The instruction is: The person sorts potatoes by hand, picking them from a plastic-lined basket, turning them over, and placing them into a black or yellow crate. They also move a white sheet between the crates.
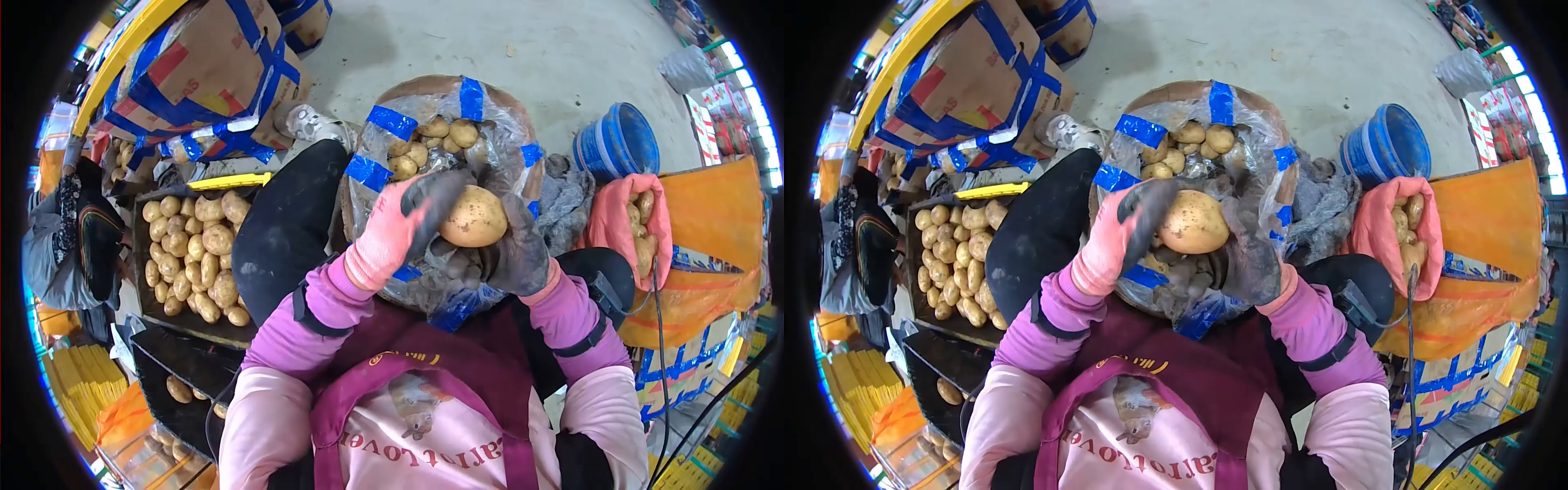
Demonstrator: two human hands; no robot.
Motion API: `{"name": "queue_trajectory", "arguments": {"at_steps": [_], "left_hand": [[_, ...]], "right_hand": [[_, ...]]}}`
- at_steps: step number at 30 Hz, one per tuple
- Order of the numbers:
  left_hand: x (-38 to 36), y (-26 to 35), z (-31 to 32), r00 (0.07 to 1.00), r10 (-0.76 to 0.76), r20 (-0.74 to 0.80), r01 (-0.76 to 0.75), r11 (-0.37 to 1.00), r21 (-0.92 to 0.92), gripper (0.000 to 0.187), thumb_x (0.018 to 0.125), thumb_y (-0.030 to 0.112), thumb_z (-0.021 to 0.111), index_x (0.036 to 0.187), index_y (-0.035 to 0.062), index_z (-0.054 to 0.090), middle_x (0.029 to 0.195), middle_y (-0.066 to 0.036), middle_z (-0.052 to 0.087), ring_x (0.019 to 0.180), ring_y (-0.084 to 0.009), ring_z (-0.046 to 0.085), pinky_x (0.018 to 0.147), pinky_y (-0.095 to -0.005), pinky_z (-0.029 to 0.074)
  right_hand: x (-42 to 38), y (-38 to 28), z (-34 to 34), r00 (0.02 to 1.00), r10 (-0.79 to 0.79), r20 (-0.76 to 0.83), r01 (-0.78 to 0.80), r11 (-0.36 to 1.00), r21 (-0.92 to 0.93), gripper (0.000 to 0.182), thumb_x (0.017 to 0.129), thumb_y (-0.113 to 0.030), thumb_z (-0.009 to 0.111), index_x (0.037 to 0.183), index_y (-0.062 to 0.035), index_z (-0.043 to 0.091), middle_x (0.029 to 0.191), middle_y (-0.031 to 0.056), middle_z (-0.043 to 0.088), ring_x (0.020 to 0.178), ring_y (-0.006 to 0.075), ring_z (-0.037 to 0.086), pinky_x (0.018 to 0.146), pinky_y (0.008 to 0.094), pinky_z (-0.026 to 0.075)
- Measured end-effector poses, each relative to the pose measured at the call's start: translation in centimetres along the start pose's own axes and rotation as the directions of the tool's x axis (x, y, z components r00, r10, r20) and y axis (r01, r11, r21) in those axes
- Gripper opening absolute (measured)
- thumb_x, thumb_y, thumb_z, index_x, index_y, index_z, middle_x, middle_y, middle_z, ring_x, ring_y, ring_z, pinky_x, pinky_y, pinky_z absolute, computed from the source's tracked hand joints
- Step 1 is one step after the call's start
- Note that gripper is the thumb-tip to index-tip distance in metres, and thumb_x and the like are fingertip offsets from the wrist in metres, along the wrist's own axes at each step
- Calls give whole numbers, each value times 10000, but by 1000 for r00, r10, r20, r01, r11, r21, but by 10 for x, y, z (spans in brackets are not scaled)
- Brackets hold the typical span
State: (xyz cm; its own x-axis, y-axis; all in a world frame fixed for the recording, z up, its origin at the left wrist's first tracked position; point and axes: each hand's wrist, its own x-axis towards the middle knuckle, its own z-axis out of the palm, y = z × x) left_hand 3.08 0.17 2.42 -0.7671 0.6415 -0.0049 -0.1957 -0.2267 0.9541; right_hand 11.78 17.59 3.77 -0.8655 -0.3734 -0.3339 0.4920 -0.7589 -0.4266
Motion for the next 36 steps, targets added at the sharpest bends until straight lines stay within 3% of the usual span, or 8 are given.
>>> {"name": "queue_trajectory", "arguments": {"at_steps": [5, 10, 14, 16, 22, 26, 33, 36], "left_hand": [[6, -1, -4, 979, -205, 2, 171, 814, -555, 388, 976, 223, 497, 1246, -53, 535, 1162, -137, 624, 1087, -208, 600, 944, -319, 478], [0, 34, 16, 993, 85, 76, -111, 883, 456, 373, 979, 211, 490, 1233, -54, 558, 1195, -134, 614, 1085, -190, 598, 944, -317, 464], [4, 27, 6, 997, -70, 8, 71, 978, -198, 530, 860, 119, 666, 1339, -5, 475, 1252, -114, 588, 1136, -191, 563, 991, -328, 432], [-2, 17, 7, 911, 341, 231, -404, 848, 344, 752, 757, 148, 776, 1392, 15, 396, 1330, -159, 507, 1183, -258, 544, 990, -370, 434], [-22, 46, 20, 910, 370, 187, -367, 511, 777, 822, 665, 242, 828, 1366, 66, 437, 1245, -211, 496, 1132, -391, 511, 956, -429, 428], [-52, 78, -16, 818, 575, -18, -387, 573, 723, 725, 673, 168, 808, 1315, 48, 494, 1198, -189, 558, 1103, -308, 570, 951, -372, 447], [-173, 104, -198, 653, 197, -731, -78, 978, 193, 458, 733, 83, 747, 1161, 83, 583, 1137, -157, 610, 988, -308, 632, 802, -357, 556], [-232, 18, -301, 794, 363, -487, 357, 370, 858, 520, 716, 233, 777, 1185, 114, 587, 1081, -116, 640, 948, -289, 644, 788, -365, 549]], "right_hand": [[3, -4, 8, 998, 57, -4, -55, 978, 202, 699, 893, -593, 472, 1317, -38, 468, 1066, 200, 657, 778, 281, 695, 538, 330, 579], [-2, -3, 1, 978, 5, -206, -7, 1000, -8, 714, 883, -636, 464, 1294, -52, 488, 1049, 168, 651, 752, 268, 676, 536, 290, 550], [-3, -1, 0, 992, 125, 4, -124, 975, 185, 849, 799, -777, 428, 1204, -40, 547, 760, 167, 613, 379, 154, 473, 340, 240, 404], [-4, -4, 1, 981, 193, 26, -192, 943, 272, 892, 752, -837, 420, 1190, -72, 558, 709, 131, 603, 345, 121, 423, 296, 223, 346], [-2, -7, -2, 943, 318, 98, -329, 933, 147, 830, 763, -825, 431, 1178, -117, 555, 458, -42, 330, 297, 69, 256, 272, 195, 253], [-11, 2, 7, 999, 33, -11, -32, 997, 72, 265, 998, -321, 474, 1071, -77, 546, 573, -40, 359, 347, 65, 265, 295, 202, 217], [-9, 1, -11, 999, 13, -45, -20, 987, -161, 295, 993, -306, 489, 1081, -44, 595, 671, -25, 529, 449, 74, 434, 340, 206, 318], [0, 5, -26, 990, 51, -134, -83, 966, -244, 316, 976, -330, 522, 1109, -52, 590, 702, -42, 576, 489, 63, 484, 379, 208, 362]]}}
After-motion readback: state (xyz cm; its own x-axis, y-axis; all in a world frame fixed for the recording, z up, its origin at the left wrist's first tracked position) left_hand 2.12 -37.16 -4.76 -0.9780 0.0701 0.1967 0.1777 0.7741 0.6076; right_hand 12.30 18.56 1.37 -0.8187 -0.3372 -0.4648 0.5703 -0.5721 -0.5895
